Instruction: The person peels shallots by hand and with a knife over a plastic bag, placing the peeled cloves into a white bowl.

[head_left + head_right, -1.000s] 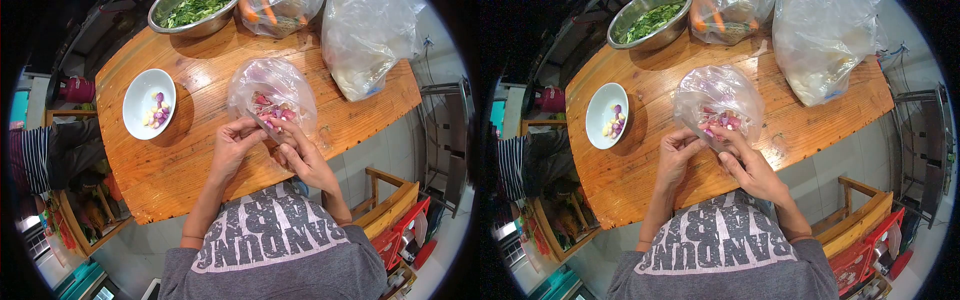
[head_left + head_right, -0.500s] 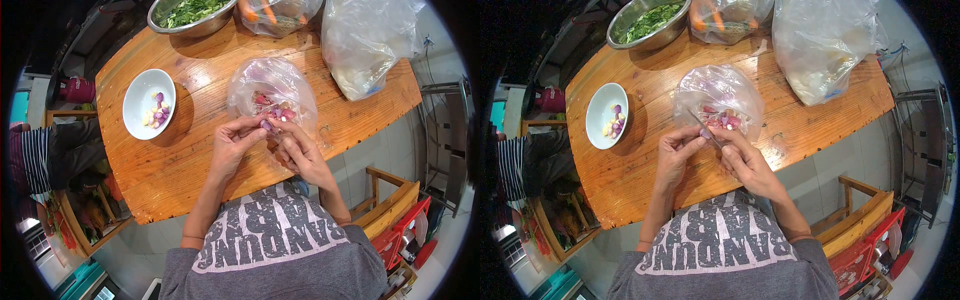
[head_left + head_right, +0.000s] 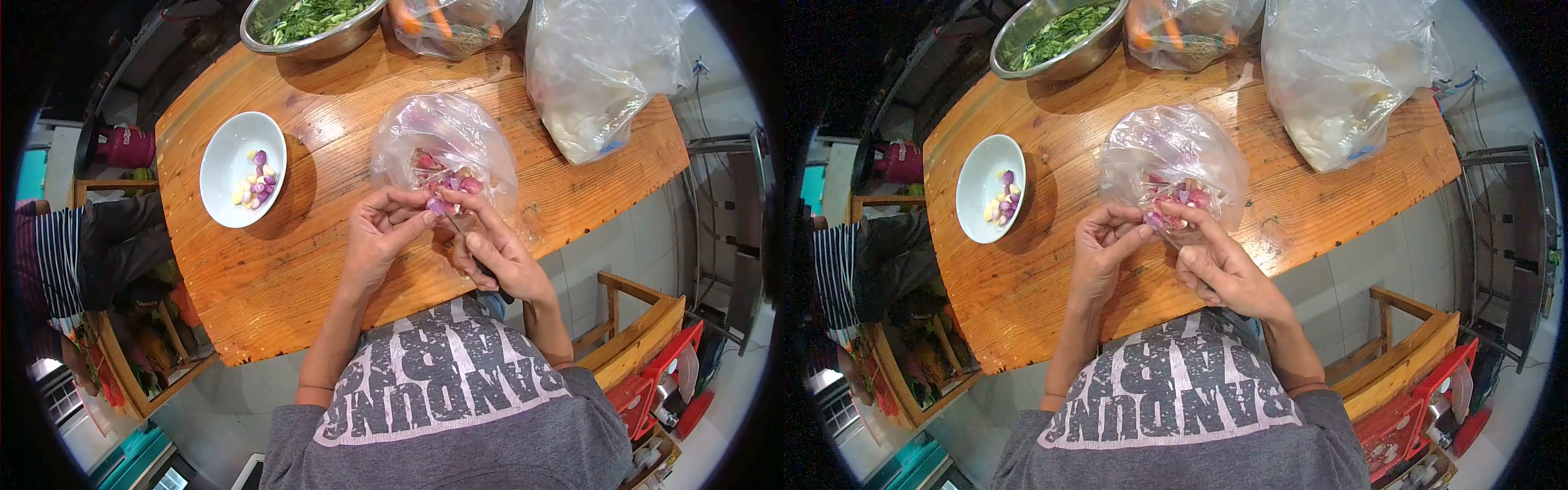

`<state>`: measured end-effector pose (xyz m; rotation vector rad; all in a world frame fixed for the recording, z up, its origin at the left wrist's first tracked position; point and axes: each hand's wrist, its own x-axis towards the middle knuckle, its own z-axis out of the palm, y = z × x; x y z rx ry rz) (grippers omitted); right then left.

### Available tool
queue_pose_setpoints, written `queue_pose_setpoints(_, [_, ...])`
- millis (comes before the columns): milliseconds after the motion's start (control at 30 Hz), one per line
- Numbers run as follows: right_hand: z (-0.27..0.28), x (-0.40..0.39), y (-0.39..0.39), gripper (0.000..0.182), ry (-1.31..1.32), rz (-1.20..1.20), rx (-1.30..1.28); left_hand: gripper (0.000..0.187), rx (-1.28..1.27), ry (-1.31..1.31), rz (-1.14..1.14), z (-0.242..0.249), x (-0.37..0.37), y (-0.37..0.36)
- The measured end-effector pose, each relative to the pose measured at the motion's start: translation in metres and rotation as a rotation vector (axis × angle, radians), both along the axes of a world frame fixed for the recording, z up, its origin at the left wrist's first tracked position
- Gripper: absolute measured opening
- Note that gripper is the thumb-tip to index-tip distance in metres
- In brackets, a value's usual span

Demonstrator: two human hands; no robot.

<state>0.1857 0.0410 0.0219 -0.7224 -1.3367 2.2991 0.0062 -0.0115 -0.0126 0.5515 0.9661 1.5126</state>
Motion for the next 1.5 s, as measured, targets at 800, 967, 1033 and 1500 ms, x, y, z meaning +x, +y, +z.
queue_pose_setpoints(800, [-0.015,0.005,-0.001,0.043,0.033,-0.07,-0.288,0.018,-0.035,-0.125,-0.083,-0.003,-0.005,0.001])
queue_pose_setpoints(967, [-0.01,0.003,0.001,0.044,0.046,-0.019,-0.279,0.02,-0.038,-0.076,-0.059,-0.003,-0.004,0.002])
queue_pose_setpoints(1033, [-0.007,0.0,0.0,0.045,0.055,0.004,-0.173,0.019,-0.035,-0.02,-0.055,-0.003,-0.003,0.001])
queue_pose_setpoints(1500, [-0.012,0.004,0.0,0.043,0.041,-0.047,-0.26,0.016,-0.036,-0.127,-0.074,-0.003,-0.007,0.001])
